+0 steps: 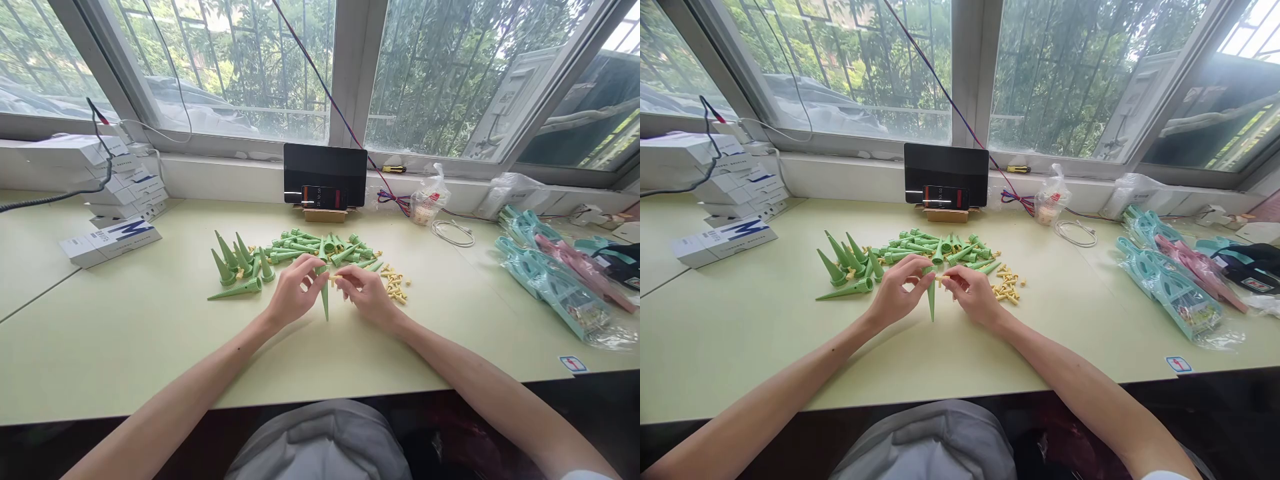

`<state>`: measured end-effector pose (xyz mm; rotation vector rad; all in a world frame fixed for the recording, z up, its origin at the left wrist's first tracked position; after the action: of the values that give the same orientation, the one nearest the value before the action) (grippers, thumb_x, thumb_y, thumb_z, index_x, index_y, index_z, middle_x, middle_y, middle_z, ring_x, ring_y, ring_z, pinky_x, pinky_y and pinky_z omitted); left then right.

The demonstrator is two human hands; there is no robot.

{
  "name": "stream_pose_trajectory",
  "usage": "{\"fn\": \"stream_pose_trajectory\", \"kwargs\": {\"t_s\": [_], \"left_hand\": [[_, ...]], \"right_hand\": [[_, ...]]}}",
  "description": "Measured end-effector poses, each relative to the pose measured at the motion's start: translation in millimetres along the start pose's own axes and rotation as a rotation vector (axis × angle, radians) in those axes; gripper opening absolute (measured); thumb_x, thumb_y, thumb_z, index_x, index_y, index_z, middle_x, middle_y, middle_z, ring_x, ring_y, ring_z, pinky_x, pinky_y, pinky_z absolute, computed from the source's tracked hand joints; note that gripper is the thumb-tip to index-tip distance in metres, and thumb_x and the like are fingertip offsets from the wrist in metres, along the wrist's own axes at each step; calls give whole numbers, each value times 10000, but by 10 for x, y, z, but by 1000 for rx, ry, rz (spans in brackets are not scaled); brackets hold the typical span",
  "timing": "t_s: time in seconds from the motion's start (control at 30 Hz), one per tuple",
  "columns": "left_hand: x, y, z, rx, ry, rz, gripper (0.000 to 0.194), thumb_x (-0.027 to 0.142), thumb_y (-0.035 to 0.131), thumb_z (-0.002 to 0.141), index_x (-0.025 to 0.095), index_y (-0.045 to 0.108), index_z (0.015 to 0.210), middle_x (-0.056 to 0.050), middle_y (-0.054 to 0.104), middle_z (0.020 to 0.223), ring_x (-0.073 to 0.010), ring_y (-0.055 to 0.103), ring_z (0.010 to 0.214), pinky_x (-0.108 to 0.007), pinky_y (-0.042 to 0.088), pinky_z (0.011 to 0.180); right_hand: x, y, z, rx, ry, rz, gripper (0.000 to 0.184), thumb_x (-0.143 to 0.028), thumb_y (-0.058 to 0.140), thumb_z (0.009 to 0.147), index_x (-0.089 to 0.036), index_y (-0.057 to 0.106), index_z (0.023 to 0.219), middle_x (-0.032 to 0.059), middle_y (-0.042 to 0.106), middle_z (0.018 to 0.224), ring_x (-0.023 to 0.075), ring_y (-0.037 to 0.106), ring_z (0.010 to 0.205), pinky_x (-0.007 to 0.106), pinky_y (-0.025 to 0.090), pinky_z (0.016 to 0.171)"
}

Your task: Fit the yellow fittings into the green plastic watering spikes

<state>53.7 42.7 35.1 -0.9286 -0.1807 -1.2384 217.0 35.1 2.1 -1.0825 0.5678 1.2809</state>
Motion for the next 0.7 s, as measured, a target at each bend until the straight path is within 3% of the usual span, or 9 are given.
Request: {"fn": "stream_pose_trajectory", "kwargs": {"t_s": [0.23, 0.7], "left_hand": [[-14, 3, -1, 9, -7, -22, 120, 303, 570, 931, 198, 620, 962, -36, 616, 967, -85, 588, 648, -205, 540, 552], [-159, 35, -17, 17, -174, -201, 222, 393, 617, 902, 184, 620, 975, -27, 647, 858, -123, 648, 621, -238, 575, 510]], "right_hand": [[-51, -21, -9, 38, -9, 11, 279, -458, 578, 935, -190, 653, 917, 17, 631, 753, 113, 584, 557, 249, 495, 529], [-97, -61, -26, 93, -56, 40, 210, -401, 616, 921, -215, 676, 998, 25, 634, 854, 113, 604, 585, 271, 526, 560]]}}
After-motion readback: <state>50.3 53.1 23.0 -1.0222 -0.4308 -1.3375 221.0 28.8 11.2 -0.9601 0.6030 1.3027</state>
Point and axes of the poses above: each hand's wrist, its own z-axis towards the middle knuckle, its own y-axis out of the palm, x = y × z, the point moved 5 cm from there along z, towards the middle knuckle
